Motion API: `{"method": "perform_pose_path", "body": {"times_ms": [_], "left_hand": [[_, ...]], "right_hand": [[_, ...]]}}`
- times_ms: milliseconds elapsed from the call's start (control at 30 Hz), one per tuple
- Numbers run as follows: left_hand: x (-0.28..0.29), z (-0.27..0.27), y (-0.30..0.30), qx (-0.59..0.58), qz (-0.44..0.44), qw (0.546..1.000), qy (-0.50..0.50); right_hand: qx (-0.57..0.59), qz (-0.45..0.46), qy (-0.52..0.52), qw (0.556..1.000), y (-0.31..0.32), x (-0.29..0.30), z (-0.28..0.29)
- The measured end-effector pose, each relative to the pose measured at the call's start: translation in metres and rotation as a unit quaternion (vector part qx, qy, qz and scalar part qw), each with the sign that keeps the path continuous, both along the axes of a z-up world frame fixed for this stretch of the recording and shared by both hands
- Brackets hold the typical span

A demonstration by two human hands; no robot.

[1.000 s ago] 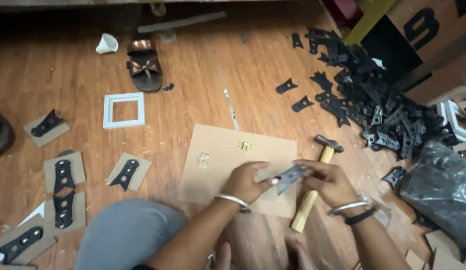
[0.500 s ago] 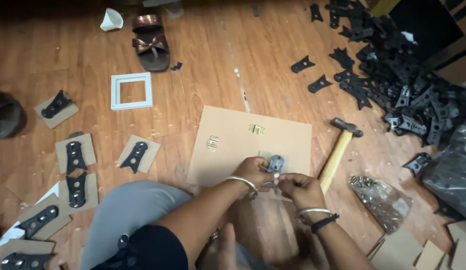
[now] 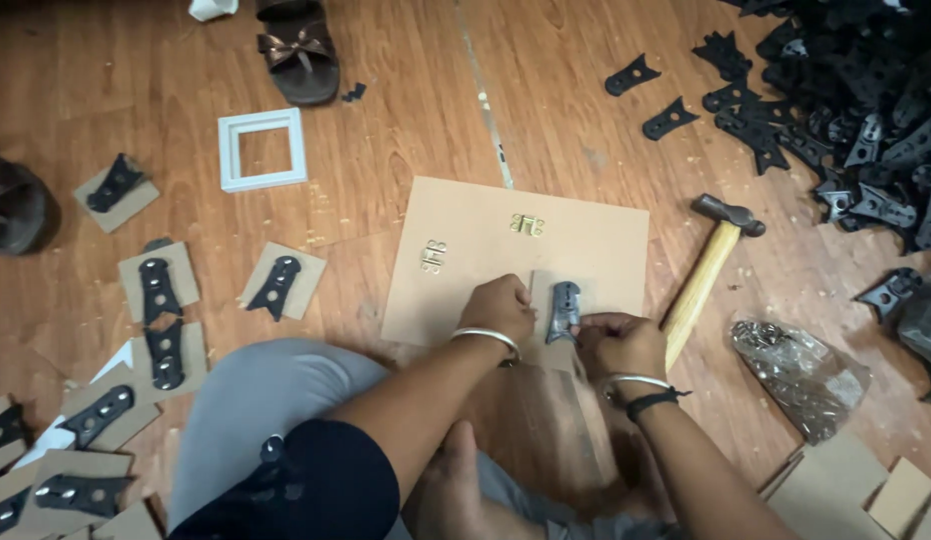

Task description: The person sits on the floor and attaches small metal brackets to pieces of cardboard by hammering nails through them, working one piece at a time. They position a bracket on a cardboard square, place nails, and strike them with a hammer, setting finished pieces aside and reaching for new hardware.

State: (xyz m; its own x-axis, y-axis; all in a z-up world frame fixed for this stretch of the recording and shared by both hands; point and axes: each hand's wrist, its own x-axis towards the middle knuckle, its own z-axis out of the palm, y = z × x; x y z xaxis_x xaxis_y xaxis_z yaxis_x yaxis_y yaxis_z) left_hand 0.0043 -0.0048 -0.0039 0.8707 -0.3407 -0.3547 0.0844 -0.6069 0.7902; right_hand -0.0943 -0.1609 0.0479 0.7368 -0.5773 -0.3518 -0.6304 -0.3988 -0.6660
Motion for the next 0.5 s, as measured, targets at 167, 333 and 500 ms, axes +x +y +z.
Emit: {"method": "perform_pose_path", "body": {"times_ms": [167, 333, 500], "left_hand": [[-0.001, 0.019, -0.002, 0.033, -0.007, 0.999, -0.005], [-0.001, 0.025, 0.0, 0.044, -0.016, 0.999, -0.016], [-0.001, 0.034, -0.004, 0.071, -0.065, 0.991, -0.093]], "right_hand": [[0.038, -0.022, -0.04, 0.998, 0.005, -0.001, -0.003], [-0.01, 0.002, -0.03, 0.999, 0.003, 0.003, -0.003], [0.077, -0.024, -0.033, 0.996, -0.001, 0.002, -0.021]]}}
